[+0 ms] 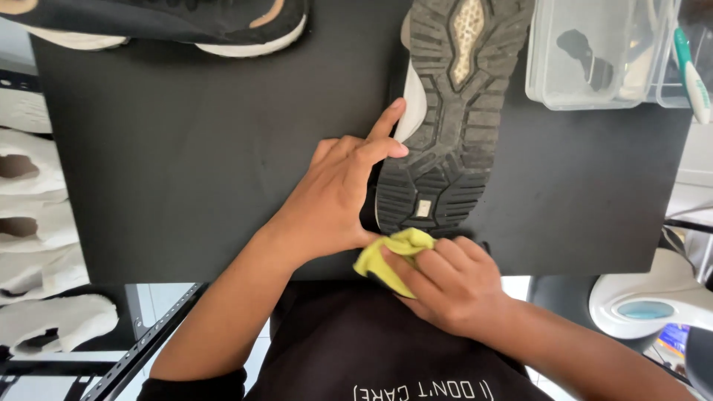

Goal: The person cleans the sole of a black and beige sneaker using a toothbrush and a yellow cloth. They scrub the tread pattern with the toothbrush, wipe with the cloth, and repeat the process on different sections of the sole.

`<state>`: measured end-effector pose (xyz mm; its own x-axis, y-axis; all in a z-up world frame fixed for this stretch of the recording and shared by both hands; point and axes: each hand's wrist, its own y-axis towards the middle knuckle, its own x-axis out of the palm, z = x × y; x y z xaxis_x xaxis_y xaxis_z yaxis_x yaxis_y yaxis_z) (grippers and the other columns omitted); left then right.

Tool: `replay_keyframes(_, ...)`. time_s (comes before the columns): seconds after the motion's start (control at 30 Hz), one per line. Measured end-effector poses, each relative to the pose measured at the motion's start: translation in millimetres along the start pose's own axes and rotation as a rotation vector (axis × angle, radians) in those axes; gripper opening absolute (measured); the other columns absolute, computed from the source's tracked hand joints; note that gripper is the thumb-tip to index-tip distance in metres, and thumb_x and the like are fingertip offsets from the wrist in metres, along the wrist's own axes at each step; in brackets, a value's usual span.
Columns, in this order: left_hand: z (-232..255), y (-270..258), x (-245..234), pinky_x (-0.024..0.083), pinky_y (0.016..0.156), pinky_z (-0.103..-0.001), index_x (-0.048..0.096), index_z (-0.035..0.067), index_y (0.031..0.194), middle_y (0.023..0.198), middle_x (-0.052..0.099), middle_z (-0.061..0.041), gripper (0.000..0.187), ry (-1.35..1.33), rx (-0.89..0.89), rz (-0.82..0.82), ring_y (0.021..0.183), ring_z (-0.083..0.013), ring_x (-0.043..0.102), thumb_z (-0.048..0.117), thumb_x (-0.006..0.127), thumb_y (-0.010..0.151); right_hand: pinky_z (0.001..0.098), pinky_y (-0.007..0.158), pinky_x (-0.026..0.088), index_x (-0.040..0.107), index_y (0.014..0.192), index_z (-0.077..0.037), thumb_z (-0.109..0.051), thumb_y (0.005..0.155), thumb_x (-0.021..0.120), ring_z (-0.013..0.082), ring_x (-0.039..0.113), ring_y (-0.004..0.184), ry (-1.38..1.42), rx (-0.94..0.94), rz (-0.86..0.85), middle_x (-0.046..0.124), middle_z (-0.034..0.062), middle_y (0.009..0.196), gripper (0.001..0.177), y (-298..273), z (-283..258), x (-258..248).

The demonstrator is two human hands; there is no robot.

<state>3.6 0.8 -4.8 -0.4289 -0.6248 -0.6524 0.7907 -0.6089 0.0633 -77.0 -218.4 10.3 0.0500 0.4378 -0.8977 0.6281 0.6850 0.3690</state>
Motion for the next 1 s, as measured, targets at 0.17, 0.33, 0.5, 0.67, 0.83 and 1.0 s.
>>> replay_keyframes(0.17,0.8,-0.9,-4.4,0.040,0.102,-0.041,0.032,0.017,0.136,0.173,0.016,-0.012,0.119,-0.010,-0.004,-0.036,0.112,-0.0254,0.059,0.042,0.114,0.054,0.0412,0.062,0.048,0.073,0.113,-0.026,-0.058,0.087,0.068,0.0260,0.063,0.072,-0.251,0.272,-0.312,0.062,-0.0033,0.082,0.042,-67.8,21.2,-1.7)
replay_keyframes(0.33,3.1,1.0,-14.4,0.035,0.113,-0.043,0.031,0.017,0.140,0.173,0.015,-0.015,0.127,-0.132,-0.009,-0.074,0.127,-0.0248,0.059,0.049,0.112,0.049,0.0355,0.054,0.038,0.079,0.096,-0.006,-0.012,0.086,0.071,0.0229,0.042,0.053,-0.009,0.258,0.116,0.049,0.0063,0.069,0.014,-37.3,33.9,-41.8)
replay_keyframes(0.5,10.5,5.3,-9.7,0.035,0.111,-0.045,0.046,0.018,0.127,0.167,0.035,-0.012,0.053,-0.238,-0.079,0.111,0.134,-0.0270,0.065,0.054,0.065,0.093,0.0318,0.075,0.056,0.074,0.108,-0.017,-0.027,0.078,0.067,0.0202,0.076,0.082,0.294,0.661,0.101,0.078,-0.0002,0.098,0.033,-38.4,6.7,-8.3)
replay_keyframes(0.67,8.4,6.3,0.1,0.039,0.100,-0.041,0.046,0.020,0.122,0.161,0.044,-0.014,0.038,-0.194,-0.054,0.218,0.115,-0.0235,0.071,0.038,0.070,0.098,0.0441,0.070,0.045,0.066,0.108,0.007,-0.012,0.098,0.077,0.0350,0.059,0.080,-0.183,0.819,0.452,0.062,0.0178,0.096,0.024,-23.9,35.2,3.3)
replay_keyframes(0.83,7.6,6.8,-8.2,0.037,0.095,-0.036,0.057,0.020,0.122,0.160,0.048,-0.014,0.023,-0.260,-0.054,0.204,0.134,-0.0255,0.066,0.031,0.062,0.103,0.0291,0.088,0.047,0.062,0.108,-0.006,-0.022,0.108,0.059,0.0093,0.051,0.094,0.301,1.217,0.600,0.058,-0.0026,0.096,0.016,10.0,28.0,-15.1)
replay_keyframes(1.0,9.3,6.4,-11.5,0.040,0.099,-0.037,0.065,0.019,0.120,0.154,0.054,-0.013,0.018,-0.302,-0.082,0.242,0.135,-0.0262,0.065,0.025,0.055,0.107,0.0553,0.109,0.044,0.046,0.128,0.009,-0.011,0.109,0.046,0.0456,0.051,0.118,0.056,0.559,0.635,0.047,0.0291,0.122,0.028,39.4,21.9,-10.4)
